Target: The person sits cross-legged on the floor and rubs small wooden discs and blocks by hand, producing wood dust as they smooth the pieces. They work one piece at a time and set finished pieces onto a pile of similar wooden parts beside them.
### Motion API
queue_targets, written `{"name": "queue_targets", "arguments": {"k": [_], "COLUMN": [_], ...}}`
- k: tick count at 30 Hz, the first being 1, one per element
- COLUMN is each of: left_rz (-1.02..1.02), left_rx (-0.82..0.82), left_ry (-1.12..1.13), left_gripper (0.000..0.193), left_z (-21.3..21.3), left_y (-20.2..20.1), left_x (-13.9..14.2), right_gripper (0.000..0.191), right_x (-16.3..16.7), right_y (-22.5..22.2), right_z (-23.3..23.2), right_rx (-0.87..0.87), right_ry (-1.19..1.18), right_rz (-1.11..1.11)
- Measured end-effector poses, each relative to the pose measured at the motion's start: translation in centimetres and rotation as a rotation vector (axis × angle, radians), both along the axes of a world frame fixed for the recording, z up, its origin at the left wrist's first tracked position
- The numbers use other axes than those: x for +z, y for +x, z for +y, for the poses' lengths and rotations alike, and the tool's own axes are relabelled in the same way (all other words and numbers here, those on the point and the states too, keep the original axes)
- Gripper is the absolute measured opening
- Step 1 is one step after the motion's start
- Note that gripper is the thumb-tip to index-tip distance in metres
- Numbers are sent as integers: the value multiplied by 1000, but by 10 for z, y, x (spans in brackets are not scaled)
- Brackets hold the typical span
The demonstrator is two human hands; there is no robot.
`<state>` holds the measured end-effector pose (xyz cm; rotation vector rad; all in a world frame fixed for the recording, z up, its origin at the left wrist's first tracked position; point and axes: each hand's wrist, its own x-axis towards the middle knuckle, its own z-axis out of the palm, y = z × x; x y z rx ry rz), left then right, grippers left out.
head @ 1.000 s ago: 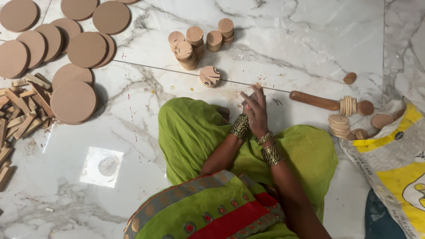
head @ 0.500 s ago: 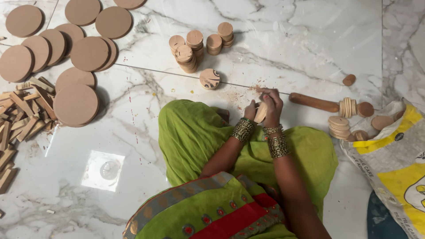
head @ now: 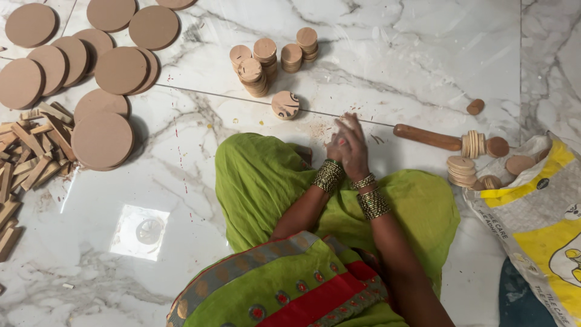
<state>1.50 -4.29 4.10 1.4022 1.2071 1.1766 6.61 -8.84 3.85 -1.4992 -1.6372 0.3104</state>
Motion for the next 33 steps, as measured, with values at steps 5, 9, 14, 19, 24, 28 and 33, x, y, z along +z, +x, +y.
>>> {"name": "queue_targets", "arguments": {"k": [5,9,14,19,24,28,33], "left_rz": [-25,-41,-10,75,-189,-395,-458], "left_rx": [-174,-181,-219,-203,-18,127,186], "left_ry": [-198,-241,-176,-276,-434,-574,-608], "left_gripper": [42,43,44,47,59,64,62], "left_z": [2,2,-2,1,2,7,8], "left_y": [-5,-3,-6,-6,-3,-5,-4], "left_x": [3,5,1,-3,-3,-3,-1], "right_gripper": [52,61,57,50,48,44,48], "right_x": [17,28,16,13,25,19,14], "right_y": [14,27,-5,-1,29,18,12], "right_z": [20,26,-3,-1,24,11,-2], "right_rx": [68,257,-4,-98,185,-222,-307], "right_ry": [-286,-389,-160,-131,-371,-269,-102], "right_rz": [348,449,159,295,890,388,161]}}
